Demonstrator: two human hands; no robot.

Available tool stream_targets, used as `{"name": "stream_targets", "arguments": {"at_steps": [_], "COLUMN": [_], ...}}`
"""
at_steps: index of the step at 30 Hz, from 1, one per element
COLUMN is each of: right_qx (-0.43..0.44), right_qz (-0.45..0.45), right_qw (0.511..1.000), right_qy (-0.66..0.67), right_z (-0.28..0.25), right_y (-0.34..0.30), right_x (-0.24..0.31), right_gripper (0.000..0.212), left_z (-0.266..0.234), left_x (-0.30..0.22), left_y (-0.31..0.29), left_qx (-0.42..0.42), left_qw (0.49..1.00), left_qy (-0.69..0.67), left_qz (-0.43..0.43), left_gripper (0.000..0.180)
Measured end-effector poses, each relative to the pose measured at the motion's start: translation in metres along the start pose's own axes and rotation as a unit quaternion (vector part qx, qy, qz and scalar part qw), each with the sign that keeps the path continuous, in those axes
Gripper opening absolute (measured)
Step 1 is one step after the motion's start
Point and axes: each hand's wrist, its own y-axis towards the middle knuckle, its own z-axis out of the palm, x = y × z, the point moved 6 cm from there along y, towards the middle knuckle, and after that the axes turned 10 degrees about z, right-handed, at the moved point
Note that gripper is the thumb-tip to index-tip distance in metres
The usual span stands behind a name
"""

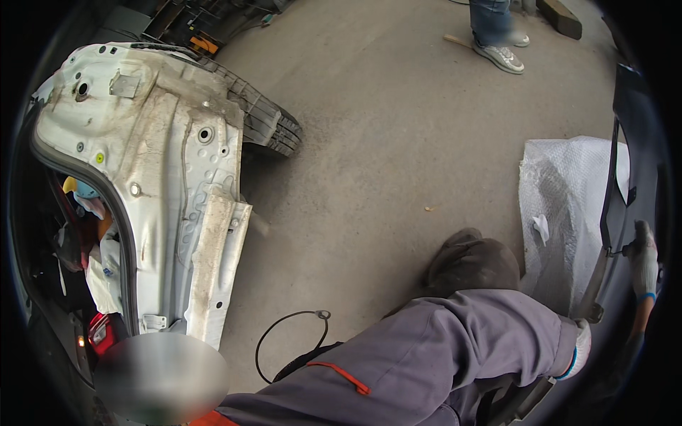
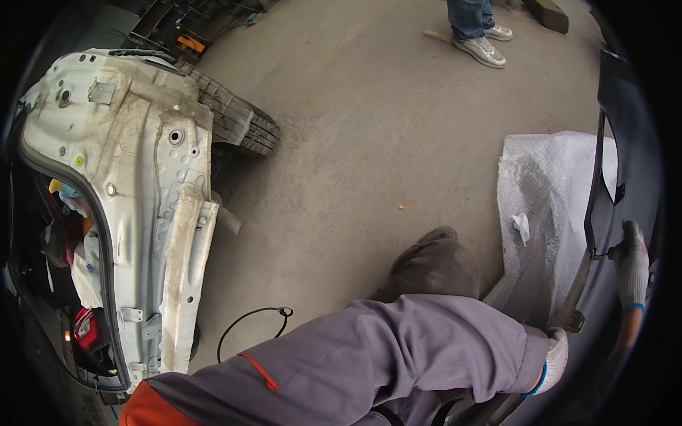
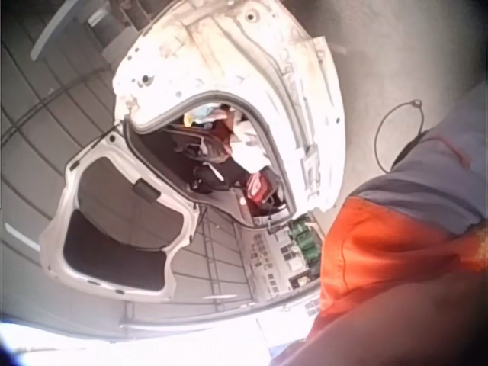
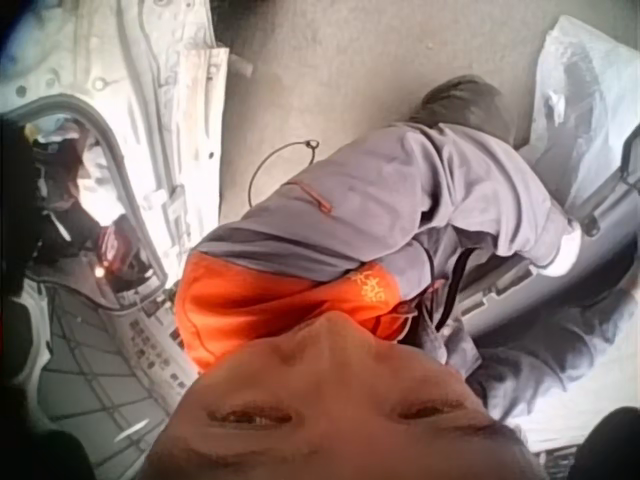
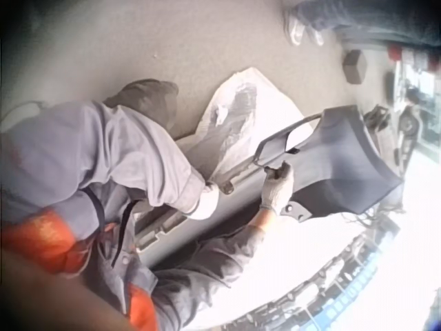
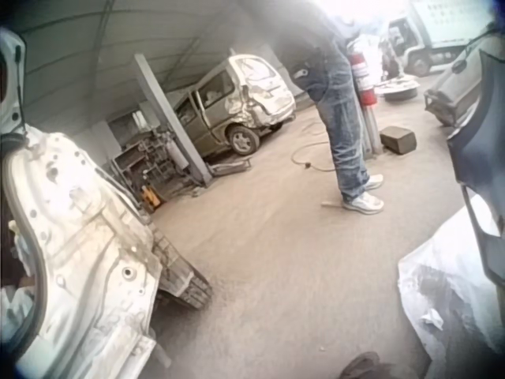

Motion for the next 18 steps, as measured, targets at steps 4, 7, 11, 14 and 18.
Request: {"name": "stream_targets", "arguments": {"at_steps": [4,7,11,14,18], "right_qx": [0.029,0.047,0.086,0.092,0.125], "right_qz": [0.029,0.038,-0.011,0.037,0.074], "right_qw": [0.999,0.997,0.996,0.988,0.963], "right_qy": [-0.014,-0.046,-0.034,-0.116,-0.226], "right_z": [-0.012,-0.013,-0.026,-0.056,-0.047], "right_y": [-0.011,-0.012,-0.028,-0.040,-0.042], "right_x": [0.035,0.035,0.080,0.120,0.172], "right_gripper": [0.017,0.017,0.015,0.017,0.027], "left_z": [-0.003,-0.007,-0.001,-0.007,-0.028], "left_x": [-0.003,-0.004,-0.003,-0.010,0.015], "left_y": [-0.009,-0.015,-0.015,-0.024,-0.073], "left_qx": [-0.020,-0.014,-0.021,-0.032,-0.079], "left_qw": [0.999,0.999,0.999,0.996,0.995], "left_qy": [0.030,0.029,0.035,0.072,-0.031], "left_qz": [-0.017,0.008,0.016,0.037,0.049], "left_gripper": [0.044,0.042,0.040,0.038,0.041]}}
